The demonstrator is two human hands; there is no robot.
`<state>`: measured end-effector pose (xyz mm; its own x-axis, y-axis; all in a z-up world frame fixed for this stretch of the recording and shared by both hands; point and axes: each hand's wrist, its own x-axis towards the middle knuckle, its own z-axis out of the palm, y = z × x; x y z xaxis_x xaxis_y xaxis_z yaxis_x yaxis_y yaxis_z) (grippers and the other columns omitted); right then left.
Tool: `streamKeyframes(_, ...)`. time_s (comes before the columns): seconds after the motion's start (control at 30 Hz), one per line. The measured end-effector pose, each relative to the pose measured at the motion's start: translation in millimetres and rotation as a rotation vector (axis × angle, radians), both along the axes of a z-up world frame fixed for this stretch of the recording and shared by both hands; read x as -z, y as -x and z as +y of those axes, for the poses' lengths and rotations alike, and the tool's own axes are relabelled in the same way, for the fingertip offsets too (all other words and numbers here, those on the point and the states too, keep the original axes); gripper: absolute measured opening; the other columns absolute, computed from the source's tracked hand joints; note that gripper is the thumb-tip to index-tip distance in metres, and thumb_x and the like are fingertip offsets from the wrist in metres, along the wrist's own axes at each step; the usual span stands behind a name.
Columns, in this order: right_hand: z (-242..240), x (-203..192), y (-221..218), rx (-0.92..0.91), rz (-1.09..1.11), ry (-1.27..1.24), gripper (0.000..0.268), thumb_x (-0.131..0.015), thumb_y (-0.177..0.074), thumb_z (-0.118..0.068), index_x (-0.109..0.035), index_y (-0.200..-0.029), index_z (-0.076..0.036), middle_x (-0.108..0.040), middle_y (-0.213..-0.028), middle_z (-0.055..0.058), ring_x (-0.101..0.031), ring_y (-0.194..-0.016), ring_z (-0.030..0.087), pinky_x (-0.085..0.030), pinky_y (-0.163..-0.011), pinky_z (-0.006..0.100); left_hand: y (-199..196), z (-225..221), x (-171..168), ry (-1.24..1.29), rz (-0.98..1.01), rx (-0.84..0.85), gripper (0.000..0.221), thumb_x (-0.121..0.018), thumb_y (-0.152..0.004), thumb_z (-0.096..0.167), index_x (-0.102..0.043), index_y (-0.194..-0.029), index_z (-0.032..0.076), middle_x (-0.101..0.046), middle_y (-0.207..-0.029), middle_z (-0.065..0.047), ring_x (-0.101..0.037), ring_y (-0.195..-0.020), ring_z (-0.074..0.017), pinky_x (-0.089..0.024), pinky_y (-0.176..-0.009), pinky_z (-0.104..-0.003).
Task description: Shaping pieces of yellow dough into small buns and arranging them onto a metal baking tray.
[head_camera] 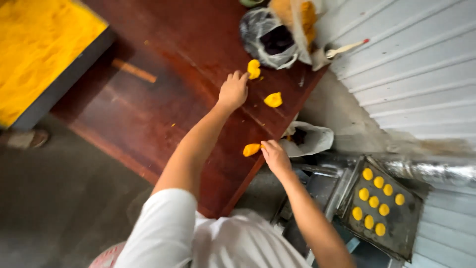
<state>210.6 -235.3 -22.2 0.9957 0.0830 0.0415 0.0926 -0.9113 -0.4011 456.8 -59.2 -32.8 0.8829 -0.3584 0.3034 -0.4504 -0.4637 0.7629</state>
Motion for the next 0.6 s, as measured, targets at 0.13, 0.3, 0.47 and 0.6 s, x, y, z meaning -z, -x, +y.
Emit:
streamKeyframes(0.13,-18.3,7.6,1.2,0.379,0.099,-0.445,0.031,-0.071,-0.098,-0.014,-0.069,-0.126,-0.001,-0.074,-0.108,0.012,-0.07,-0.095,0.024,-0.057,-0.083,0.034,-47.8,-46.1,1.4,-0.272,-0.075,0.028,0.06,-0.073,-0.073,0.017,-0.062,-0.131,0.012,-0.061,-0.12,-0.017,-0.06,-0.103,-0.0395,-0.055,-0.079,-0.051)
streamKeyframes(0.3,-21.2,-20.5,28.4,0.625,0.099,-1.194,0.039,-0.065,-0.1,-0.011,-0.062,-0.136,0.004,-0.071,-0.11,0.007,-0.069,-0.095,0.013,-0.059,-0.084,0.03,-78.2,-86.6,95.3,-0.473,-0.029,0.055,0.02,-0.066,-0.096,0.012,-0.071,-0.115,0.009,-0.065,-0.123,-0.01,-0.061,-0.116,-0.0335,-0.06,-0.084,-0.043)
streamKeyframes(0.47,-20.9,-16.9,56.9,0.671,0.15,-1.438,0.035,-0.065,-0.1,-0.004,-0.064,-0.134,0.005,-0.07,-0.11,0.012,-0.07,-0.09,0.019,-0.059,-0.078,0.035,-29.3,-31.5,61.9,0.771,0.884,-0.065,0.029,-0.055,-0.094,0.008,-0.072,-0.117,0.003,-0.073,-0.104,-0.013,-0.065,-0.082,-0.0242,-0.055,-0.067,-0.033)
streamKeyframes(0.6,8.9,-55.3,40.6,0.66,0.22,-1.586,0.033,-0.064,-0.095,-0.002,-0.062,-0.128,0.003,-0.072,-0.114,0.012,-0.073,-0.096,0.02,-0.062,-0.087,0.036,77.4,37.5,9.4,1.29,1.241,0.049,0.03,-0.056,-0.099,0.02,-0.066,-0.122,0.003,-0.071,-0.109,-0.009,-0.07,-0.088,-0.0161,-0.056,-0.069,-0.028)
